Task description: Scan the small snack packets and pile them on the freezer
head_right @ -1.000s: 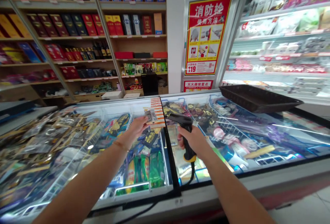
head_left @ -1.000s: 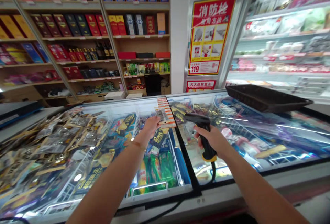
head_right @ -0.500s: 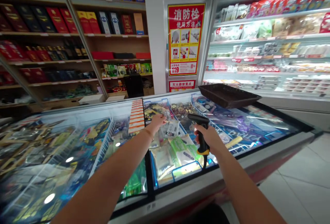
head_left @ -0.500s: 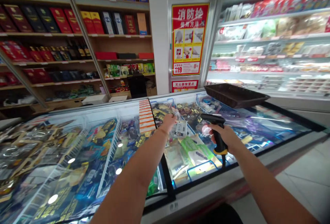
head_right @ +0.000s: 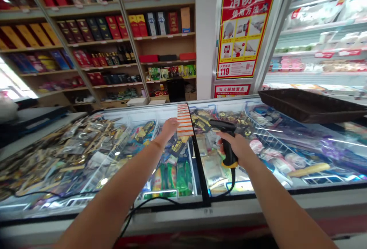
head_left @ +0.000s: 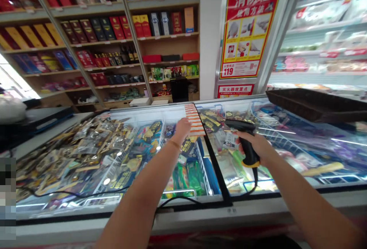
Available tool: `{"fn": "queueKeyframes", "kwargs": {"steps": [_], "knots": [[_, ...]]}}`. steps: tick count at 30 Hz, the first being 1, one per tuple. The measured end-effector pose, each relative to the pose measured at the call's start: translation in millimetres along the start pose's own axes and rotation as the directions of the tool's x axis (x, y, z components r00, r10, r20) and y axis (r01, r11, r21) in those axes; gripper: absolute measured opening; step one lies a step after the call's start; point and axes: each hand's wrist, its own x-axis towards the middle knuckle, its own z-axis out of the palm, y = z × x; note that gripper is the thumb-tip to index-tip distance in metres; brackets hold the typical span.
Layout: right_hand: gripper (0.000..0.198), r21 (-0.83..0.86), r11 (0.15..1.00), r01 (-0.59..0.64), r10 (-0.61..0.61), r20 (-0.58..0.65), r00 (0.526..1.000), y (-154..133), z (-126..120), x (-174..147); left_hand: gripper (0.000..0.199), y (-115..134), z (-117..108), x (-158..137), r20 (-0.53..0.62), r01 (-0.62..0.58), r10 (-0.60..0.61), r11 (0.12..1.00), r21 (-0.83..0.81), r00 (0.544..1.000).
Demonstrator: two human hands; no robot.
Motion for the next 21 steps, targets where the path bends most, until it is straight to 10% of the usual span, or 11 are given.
{"fn": "queueKeyframes", "kwargs": {"steps": [3, 9, 13, 21], "knots": [[0.027, 0.004, 1.0, 0.005, -0.006, 0.105, 0.994, 5.1, 40.5, -2.5, 0.026, 4.6, -96.1, -10.0, -0.218, 0.088, 0.032, 0.852, 0.517, 0.975], [0.032, -0.036, 0.999, 0.033, -0.021, 0.291, 0.957, 21.8, 107.8, 2.2, 0.047, 0.1, -227.9, -44.1, -0.561, 0.452, 0.028, 0.559, 0.695, 0.828], [0.028, -0.045, 0.998, 0.047, -0.029, 0.34, 0.94, 29.0, 135.1, 3.8, 0.052, -11.1, -247.1, -58.8, -0.606, 0.568, -0.036, 0.397, 0.721, 0.795], [0.03, -0.106, 0.994, 0.028, 0.014, 0.373, 0.928, 56.6, 133.0, 14.9, 0.058, 4.1, -245.2, -65.1, -0.433, 0.448, -0.117, 0.242, 0.861, 0.894]]}}
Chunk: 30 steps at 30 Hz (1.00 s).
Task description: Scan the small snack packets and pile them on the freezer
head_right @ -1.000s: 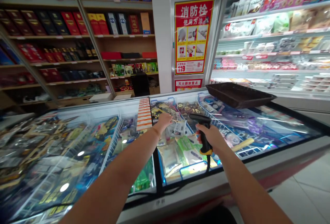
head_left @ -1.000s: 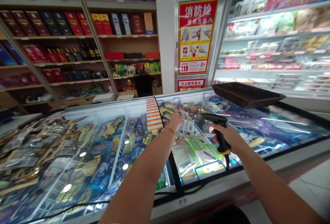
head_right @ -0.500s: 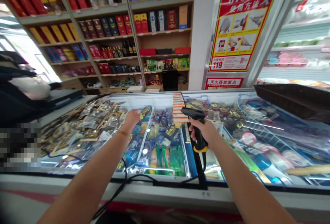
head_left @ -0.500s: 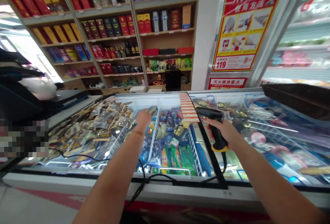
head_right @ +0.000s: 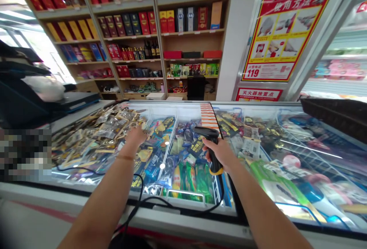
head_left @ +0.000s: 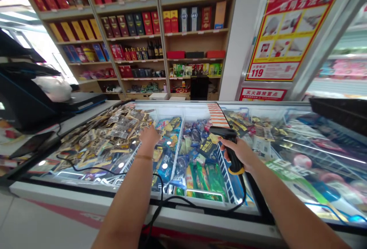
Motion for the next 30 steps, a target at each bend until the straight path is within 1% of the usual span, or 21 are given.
{"fn": "queueKeyframes", "kwargs": {"steps": [2, 5, 9, 11, 12, 14, 17, 19, 20, 22, 23, 27, 29, 30], "knots": [[0.03, -0.015, 1.0, -0.018, 0.018, 0.011, 1.0, 5.1, -2.9, 1.1, 0.06, -0.4, -1.6, 1.8, 0.022, -0.03, 0.03, 0.999, 0.029, 0.999], [0.029, -0.015, 0.999, -0.03, 0.03, 0.012, 0.999, 8.6, -4.1, 1.6, 0.055, -4.2, 1.9, 4.5, 0.016, -0.058, 0.057, 0.996, 0.066, 0.998], [0.03, -0.025, 0.999, -0.028, 0.028, -0.011, 1.0, 10.1, -2.4, 0.9, 0.069, -7.5, 7.1, 6.4, 0.015, -0.131, 0.13, 0.991, 0.039, 0.991], [0.031, -0.025, 1.0, -0.019, 0.019, -0.016, 1.0, 10.3, -1.8, 0.0, 0.07, -4.4, 7.9, 6.2, -0.019, -0.176, 0.176, 0.984, 0.02, 0.984], [0.031, -0.024, 1.0, -0.012, 0.012, -0.016, 1.0, 10.2, -1.8, -0.5, 0.07, -1.5, 8.1, 5.6, -0.039, -0.2, 0.2, 0.98, -0.011, 0.979], [0.031, -0.028, 1.0, -0.004, 0.004, -0.005, 1.0, 9.7, -2.1, -1.6, 0.067, 6.7, 8.2, 3.1, -0.054, -0.24, 0.234, 0.961, -0.135, 0.971], [0.032, -0.041, 0.999, -0.004, 0.005, 0.02, 1.0, 8.3, -2.4, -3.5, 0.06, 23.3, 7.5, -5.2, -0.037, -0.314, 0.323, 0.878, -0.361, 0.946], [0.033, -0.039, 0.999, 0.007, -0.006, 0.024, 1.0, 7.0, -1.5, -5.0, 0.06, 35.8, 5.1, -13.0, 0.014, -0.384, 0.435, 0.809, -0.446, 0.9], [0.034, -0.035, 0.999, 0.017, -0.016, 0.025, 1.0, 6.2, -0.7, -5.9, 0.061, 42.2, 3.1, -17.0, 0.047, -0.414, 0.487, 0.785, -0.461, 0.872], [0.034, -0.031, 0.999, 0.038, -0.037, 0.027, 0.999, 4.6, 1.0, -7.5, 0.059, 54.9, -2.4, -23.9, 0.101, -0.46, 0.552, 0.77, -0.442, 0.827], [0.035, -0.032, 0.998, 0.045, -0.044, 0.027, 0.999, 3.8, 1.9, -8.3, 0.056, 61.1, -5.9, -26.5, 0.118, -0.48, 0.565, 0.777, -0.407, 0.816], [0.037, -0.029, 0.998, 0.051, -0.05, 0.03, 0.998, 1.5, 3.1, -10.0, 0.036, 83.6, -20.8, -31.5, 0.115, -0.54, 0.563, 0.822, -0.182, 0.818], [0.039, -0.02, 0.998, 0.056, -0.055, 0.034, 0.998, 1.1, 2.6, -10.6, 0.031, 92.2, -26.4, -33.4, 0.083, -0.549, 0.56, 0.827, -0.124, 0.825], [0.04, -0.016, 0.998, 0.06, -0.059, 0.035, 0.998, 1.1, 2.1, -10.9, 0.032, 95.5, -27.9, -34.7, 0.065, -0.545, 0.555, 0.829, -0.127, 0.829]]}}
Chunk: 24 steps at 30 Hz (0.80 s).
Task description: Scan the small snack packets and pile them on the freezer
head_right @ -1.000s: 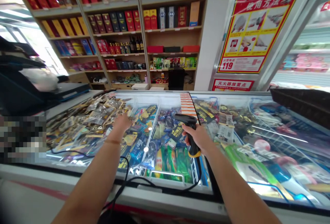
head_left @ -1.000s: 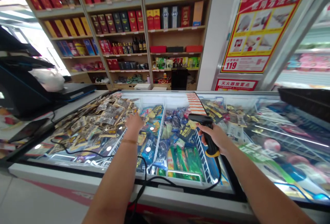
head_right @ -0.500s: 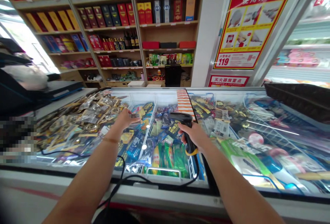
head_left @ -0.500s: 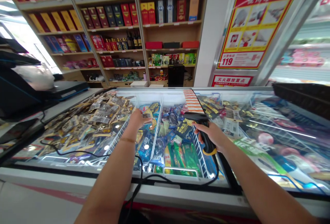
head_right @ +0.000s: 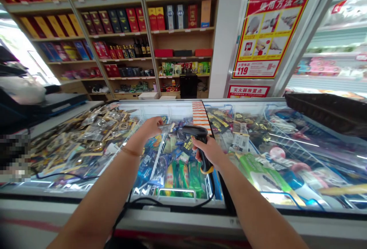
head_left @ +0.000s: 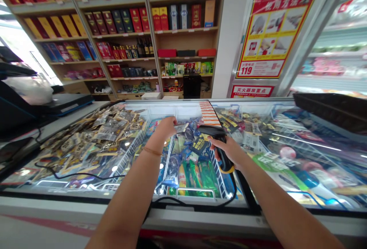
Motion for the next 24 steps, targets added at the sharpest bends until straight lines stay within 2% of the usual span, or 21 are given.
{"fn": "queueKeyframes", "kwargs": {"steps": [2, 4, 7, 10, 12, 14, 16, 19, 22, 24], "knots": [[0.042, 0.006, 1.0, 0.01, -0.01, -0.006, 1.0, 0.2, -1.0, -0.8, 0.039, 5.5, 1.0, 0.1, -0.03, 0.024, -0.026, 0.998, -0.062, 0.999], [0.042, 0.016, 1.0, 0.015, -0.015, -0.013, 1.0, 0.6, -2.0, -1.6, 0.047, 7.5, 6.1, -0.6, -0.046, 0.052, -0.062, 0.98, -0.192, 0.997], [0.042, 0.027, 1.0, 0.011, -0.01, -0.028, 1.0, 0.9, -2.9, -2.2, 0.056, 3.7, 19.8, 0.3, -0.129, 0.064, -0.143, 0.873, -0.484, 0.981], [0.04, 0.015, 1.0, 0.014, -0.014, -0.021, 1.0, -0.1, -2.8, -2.7, 0.051, -5.0, 36.0, 4.7, -0.192, -0.007, -0.217, 0.646, -0.763, 0.957], [0.039, -0.006, 1.0, 0.017, -0.017, -0.008, 1.0, -1.7, -2.3, -3.7, 0.044, -10.0, 45.8, 7.9, -0.164, -0.048, -0.225, 0.447, -0.893, 0.96], [0.039, -0.043, 0.999, 0.027, -0.027, -0.003, 1.0, -3.5, -1.7, -5.4, 0.044, -12.7, 53.7, 10.1, -0.113, -0.047, -0.236, 0.267, -0.962, 0.965], [0.041, -0.112, 0.992, 0.049, -0.048, 0.014, 0.999, -4.2, -1.0, -7.5, 0.049, -13.0, 59.4, 11.3, -0.072, -0.036, -0.245, 0.149, -0.988, 0.967], [0.038, -0.266, 0.96, 0.082, -0.069, 0.059, 0.996, -1.9, 0.4, -9.7, 0.052, -11.3, 64.5, 12.7, -0.087, -0.071, -0.253, 0.074, -0.995, 0.964], [0.032, -0.392, 0.917, 0.075, -0.065, 0.038, 0.997, 2.6, 1.3, -9.6, 0.056, -9.6, 66.4, 14.3, -0.098, -0.086, -0.253, 0.059, -0.995, 0.962], [0.031, -0.42, 0.905, 0.065, -0.061, 0.024, 0.998, 4.3, 1.5, -9.2, 0.062, -8.5, 66.2, 15.2, -0.09, -0.081, -0.251, 0.043, -0.996, 0.964]]}}
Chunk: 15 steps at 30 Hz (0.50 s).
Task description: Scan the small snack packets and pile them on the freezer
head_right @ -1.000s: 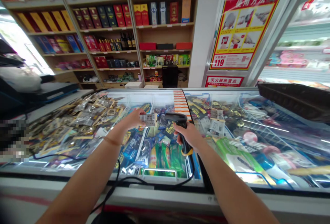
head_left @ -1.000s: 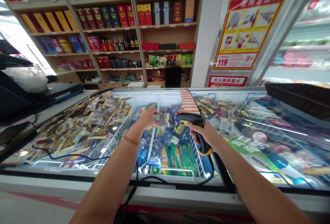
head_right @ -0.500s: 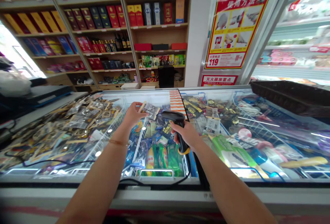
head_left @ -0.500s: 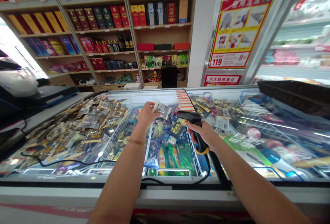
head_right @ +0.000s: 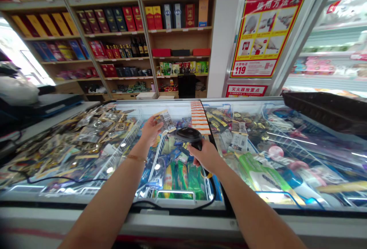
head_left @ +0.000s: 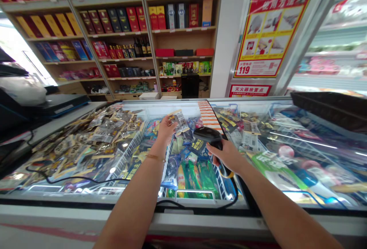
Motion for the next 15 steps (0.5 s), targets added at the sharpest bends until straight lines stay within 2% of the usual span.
{"fn": "queueKeyframes", "kwargs": {"steps": [2, 7, 15], "knots": [[0.031, 0.007, 1.0, -0.001, 0.001, 0.005, 1.0, -0.2, 0.0, -0.4, 0.065, 0.9, 1.3, 0.1, -0.003, 0.006, -0.006, 1.0, -0.015, 1.0], [0.029, -0.024, 1.0, 0.003, -0.003, -0.008, 1.0, -4.0, -0.3, -3.0, 0.055, 2.4, 3.4, -1.3, 0.021, -0.004, 0.004, 1.0, -0.004, 1.0], [0.028, -0.042, 0.999, 0.005, -0.005, -0.009, 1.0, -8.7, -0.8, -4.8, 0.049, -1.7, 3.0, -0.6, -0.024, -0.018, 0.019, 0.998, 0.057, 1.0]]}}
